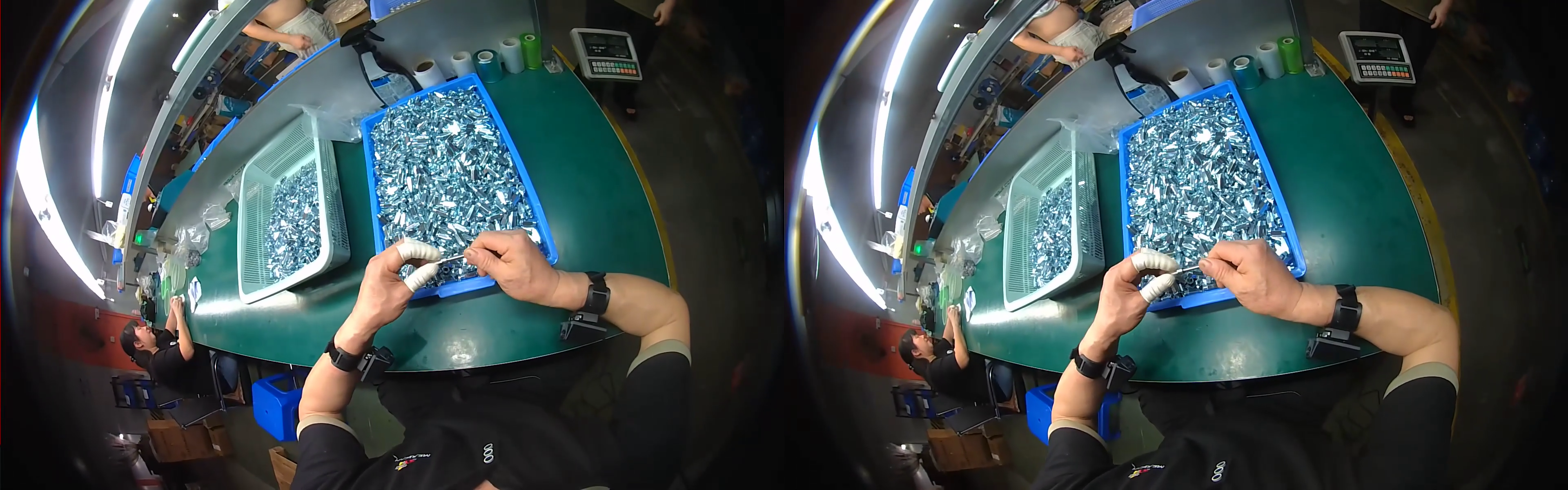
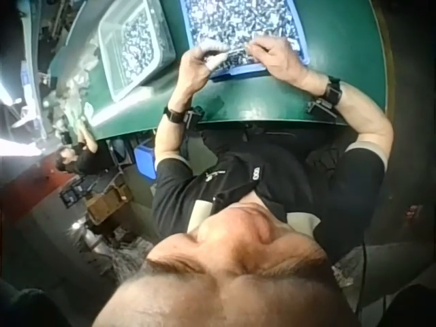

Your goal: The person picks up a metal part and a small rod from a blue tray, fits the rod into the part, and places the assembled unit back into the tray, repeating this process several times.

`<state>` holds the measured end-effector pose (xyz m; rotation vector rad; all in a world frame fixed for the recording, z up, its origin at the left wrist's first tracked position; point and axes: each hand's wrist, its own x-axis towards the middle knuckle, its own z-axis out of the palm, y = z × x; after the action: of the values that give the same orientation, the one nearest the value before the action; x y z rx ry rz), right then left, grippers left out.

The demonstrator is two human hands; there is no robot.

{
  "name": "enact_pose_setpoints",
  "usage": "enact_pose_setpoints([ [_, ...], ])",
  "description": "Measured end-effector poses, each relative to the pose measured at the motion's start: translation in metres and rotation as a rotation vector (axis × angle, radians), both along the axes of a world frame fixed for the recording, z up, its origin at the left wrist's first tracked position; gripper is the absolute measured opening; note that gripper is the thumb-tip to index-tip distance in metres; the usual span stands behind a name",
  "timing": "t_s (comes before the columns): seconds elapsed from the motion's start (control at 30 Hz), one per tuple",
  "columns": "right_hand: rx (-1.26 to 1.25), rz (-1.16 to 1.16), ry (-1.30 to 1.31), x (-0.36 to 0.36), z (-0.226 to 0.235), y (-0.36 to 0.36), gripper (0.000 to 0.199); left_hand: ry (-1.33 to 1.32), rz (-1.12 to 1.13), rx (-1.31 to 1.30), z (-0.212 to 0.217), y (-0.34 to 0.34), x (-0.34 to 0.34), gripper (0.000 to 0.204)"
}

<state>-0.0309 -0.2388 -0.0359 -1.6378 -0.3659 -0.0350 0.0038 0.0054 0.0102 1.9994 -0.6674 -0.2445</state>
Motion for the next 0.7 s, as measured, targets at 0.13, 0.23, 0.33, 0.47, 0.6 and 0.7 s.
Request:
enact_pose_setpoints([
  [0.13,-0.026,0.010,0.065,0.003,-0.001,-0.004,0.035,-0.102,-0.016,0.011,0.005,-0.011,0.001,0.014],
  [0.23,0.014,0.015,0.078,0.003,-0.002,0.000,0.042,-0.096,0.014,0.035,0.003,-0.012,0.001,0.014],
  [0.33,-0.086,0.064,0.023,0.002,-0.001,0.001,0.043,-0.062,-0.086,0.024,0.004,-0.017,-0.003,0.016],
  [0.47,-0.088,0.070,0.041,0.002,-0.002,0.001,0.044,-0.088,-0.069,0.043,0.003,-0.017,-0.005,0.017],
  [0.6,-0.138,0.069,-0.078,0.002,-0.005,0.001,0.042,-0.134,-0.043,0.061,0.007,-0.011,-0.010,0.016],
  [0.7,-0.026,0.038,0.016,-0.001,0.001,0.000,0.041,-0.198,0.012,0.091,0.012,0.003,-0.011,0.014],
])
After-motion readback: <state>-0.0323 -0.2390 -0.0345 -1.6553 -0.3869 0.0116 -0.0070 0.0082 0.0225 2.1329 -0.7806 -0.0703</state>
